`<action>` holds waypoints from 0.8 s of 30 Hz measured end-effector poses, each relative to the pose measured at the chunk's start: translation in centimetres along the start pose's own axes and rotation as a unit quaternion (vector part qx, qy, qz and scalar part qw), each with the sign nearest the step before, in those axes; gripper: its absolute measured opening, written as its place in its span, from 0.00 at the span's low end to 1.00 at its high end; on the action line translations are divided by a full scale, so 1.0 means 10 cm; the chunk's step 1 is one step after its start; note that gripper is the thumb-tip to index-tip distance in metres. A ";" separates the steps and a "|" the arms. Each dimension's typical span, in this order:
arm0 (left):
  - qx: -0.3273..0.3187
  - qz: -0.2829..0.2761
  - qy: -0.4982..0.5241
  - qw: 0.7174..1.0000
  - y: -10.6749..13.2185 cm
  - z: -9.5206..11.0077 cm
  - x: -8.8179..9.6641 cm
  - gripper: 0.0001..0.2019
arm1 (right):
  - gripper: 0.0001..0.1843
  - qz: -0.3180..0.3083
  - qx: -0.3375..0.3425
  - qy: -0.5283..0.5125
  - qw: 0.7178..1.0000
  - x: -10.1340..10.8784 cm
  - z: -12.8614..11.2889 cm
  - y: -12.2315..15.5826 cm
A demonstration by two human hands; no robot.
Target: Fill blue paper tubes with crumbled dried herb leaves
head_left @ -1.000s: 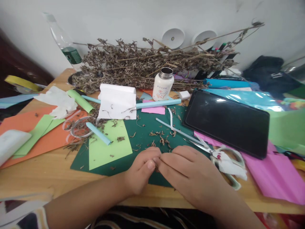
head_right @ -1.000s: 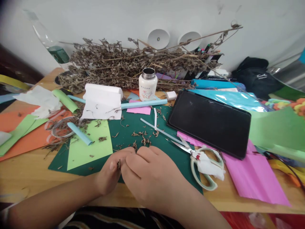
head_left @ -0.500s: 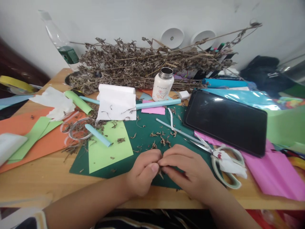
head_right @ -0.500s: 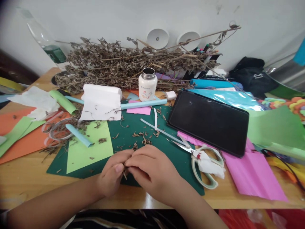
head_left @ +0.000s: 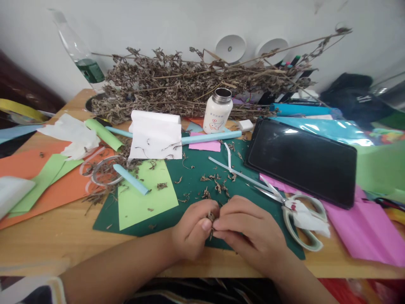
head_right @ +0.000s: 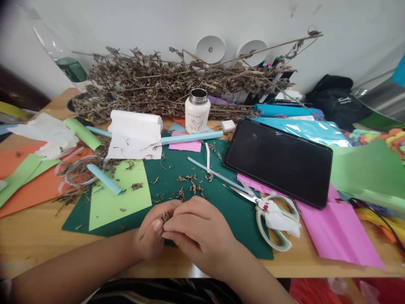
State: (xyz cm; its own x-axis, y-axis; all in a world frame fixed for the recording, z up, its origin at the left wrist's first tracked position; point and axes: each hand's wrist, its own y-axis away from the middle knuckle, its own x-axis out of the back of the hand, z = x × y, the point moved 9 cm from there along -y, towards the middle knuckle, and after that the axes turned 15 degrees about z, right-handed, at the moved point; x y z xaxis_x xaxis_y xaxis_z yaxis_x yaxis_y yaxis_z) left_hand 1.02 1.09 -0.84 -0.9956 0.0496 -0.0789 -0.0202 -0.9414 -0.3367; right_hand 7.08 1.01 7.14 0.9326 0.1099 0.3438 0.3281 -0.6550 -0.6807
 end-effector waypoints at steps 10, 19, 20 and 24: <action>0.014 -0.053 -0.012 0.998 -0.03 0.02 -0.08 0.30 | 0.05 -0.015 0.104 0.108 0.988 -0.04 -0.12 0.10; 0.062 -0.037 -0.009 0.997 -0.04 0.01 -0.04 0.19 | 0.07 -0.024 0.006 0.068 0.997 -0.04 0.00 0.11; 0.063 -0.040 -0.004 0.997 -0.04 0.01 -0.05 0.19 | 0.08 -0.009 -0.015 0.045 0.999 -0.03 0.04 0.13; 0.072 -0.036 0.018 0.997 -0.04 -0.01 -0.04 0.19 | 0.10 0.061 -0.064 0.014 0.996 0.01 0.14 0.19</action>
State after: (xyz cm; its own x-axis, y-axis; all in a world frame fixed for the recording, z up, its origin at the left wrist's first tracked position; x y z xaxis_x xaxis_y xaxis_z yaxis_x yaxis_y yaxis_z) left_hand 1.46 1.49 -0.81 -0.9872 0.1282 -0.0948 -0.1068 -0.9731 -0.2041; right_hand 8.05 0.83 4.96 0.9594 0.0046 0.2820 0.1891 -0.7524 -0.6310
